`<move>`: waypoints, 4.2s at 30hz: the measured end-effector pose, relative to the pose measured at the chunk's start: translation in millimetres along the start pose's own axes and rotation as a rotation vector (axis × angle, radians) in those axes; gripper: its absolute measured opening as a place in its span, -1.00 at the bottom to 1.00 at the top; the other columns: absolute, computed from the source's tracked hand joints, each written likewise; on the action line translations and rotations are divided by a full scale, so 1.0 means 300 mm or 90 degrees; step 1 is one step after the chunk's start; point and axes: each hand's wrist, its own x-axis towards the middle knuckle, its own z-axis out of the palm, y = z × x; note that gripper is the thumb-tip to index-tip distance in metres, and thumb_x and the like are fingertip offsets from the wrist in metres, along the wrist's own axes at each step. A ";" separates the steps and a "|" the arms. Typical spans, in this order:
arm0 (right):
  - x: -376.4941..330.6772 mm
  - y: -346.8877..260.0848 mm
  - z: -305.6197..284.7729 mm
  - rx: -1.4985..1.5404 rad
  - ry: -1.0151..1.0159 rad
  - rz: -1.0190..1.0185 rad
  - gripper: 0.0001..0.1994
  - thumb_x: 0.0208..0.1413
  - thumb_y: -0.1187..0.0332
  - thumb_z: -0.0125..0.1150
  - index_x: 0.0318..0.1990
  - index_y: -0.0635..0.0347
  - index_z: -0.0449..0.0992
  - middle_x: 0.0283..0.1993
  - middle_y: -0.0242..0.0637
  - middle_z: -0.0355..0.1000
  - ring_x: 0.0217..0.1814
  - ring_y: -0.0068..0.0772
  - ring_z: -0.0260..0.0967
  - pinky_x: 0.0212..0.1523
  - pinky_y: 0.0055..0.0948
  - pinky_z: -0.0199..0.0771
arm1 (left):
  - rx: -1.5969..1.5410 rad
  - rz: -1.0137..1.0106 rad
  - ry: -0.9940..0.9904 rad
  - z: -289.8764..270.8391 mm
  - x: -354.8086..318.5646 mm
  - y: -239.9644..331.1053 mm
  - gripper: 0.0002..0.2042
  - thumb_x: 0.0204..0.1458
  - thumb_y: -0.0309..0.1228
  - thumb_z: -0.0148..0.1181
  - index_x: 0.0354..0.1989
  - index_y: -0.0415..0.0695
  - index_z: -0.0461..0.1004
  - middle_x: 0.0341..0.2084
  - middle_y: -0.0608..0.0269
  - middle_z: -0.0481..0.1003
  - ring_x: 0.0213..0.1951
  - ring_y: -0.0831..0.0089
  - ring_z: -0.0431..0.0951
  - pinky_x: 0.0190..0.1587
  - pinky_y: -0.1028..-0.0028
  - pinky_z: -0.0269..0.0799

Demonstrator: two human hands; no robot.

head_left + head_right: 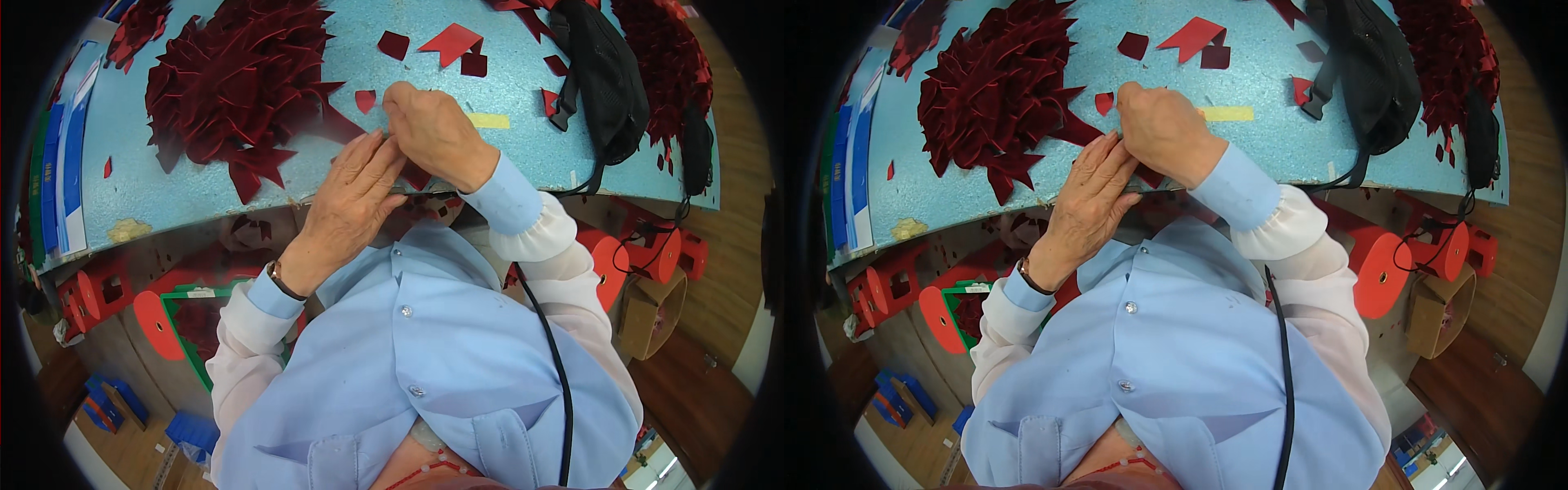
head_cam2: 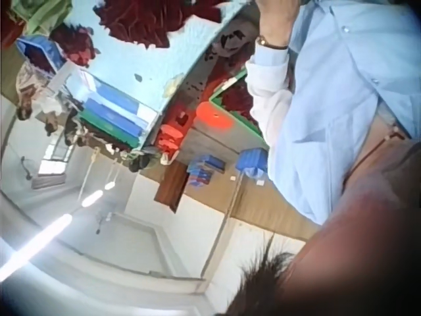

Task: Assembling decorative red bows by folding and tying ribbon pieces on a workbench.

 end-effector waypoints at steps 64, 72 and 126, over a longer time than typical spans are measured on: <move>-0.361 -0.171 -0.203 0.442 0.194 0.059 -0.87 0.08 0.45 0.20 -0.45 0.32 0.46 -0.52 -0.45 0.37 -0.57 -0.72 0.18 -0.57 -0.70 0.12 | -0.921 -0.492 0.196 -0.163 -0.061 0.095 -0.80 -0.03 -0.51 0.24 -0.22 -0.26 0.50 -0.32 0.26 0.53 -0.26 0.53 0.49 -0.12 0.52 0.36; -0.326 -0.170 -0.184 0.571 0.087 0.161 -0.85 0.11 0.39 0.19 -0.38 0.33 0.51 -0.53 -0.43 0.40 -0.58 -0.76 0.21 -0.59 -0.73 0.12 | -0.932 -0.493 0.115 -0.190 -0.086 0.091 -0.77 -0.07 -0.52 0.28 -0.20 -0.27 0.49 -0.31 0.24 0.53 -0.25 0.52 0.50 -0.10 0.52 0.37; -0.314 -0.169 -0.151 0.803 0.064 0.269 -0.86 0.03 0.43 0.24 -0.34 0.36 0.49 -0.47 -0.26 0.46 -0.55 -0.57 0.34 -0.50 -0.62 0.33 | -0.808 -0.476 0.219 -0.096 -0.062 0.201 -0.71 0.03 -0.51 0.18 -0.06 -0.31 0.40 -0.27 0.17 0.52 -0.28 0.46 0.52 -0.17 0.52 0.43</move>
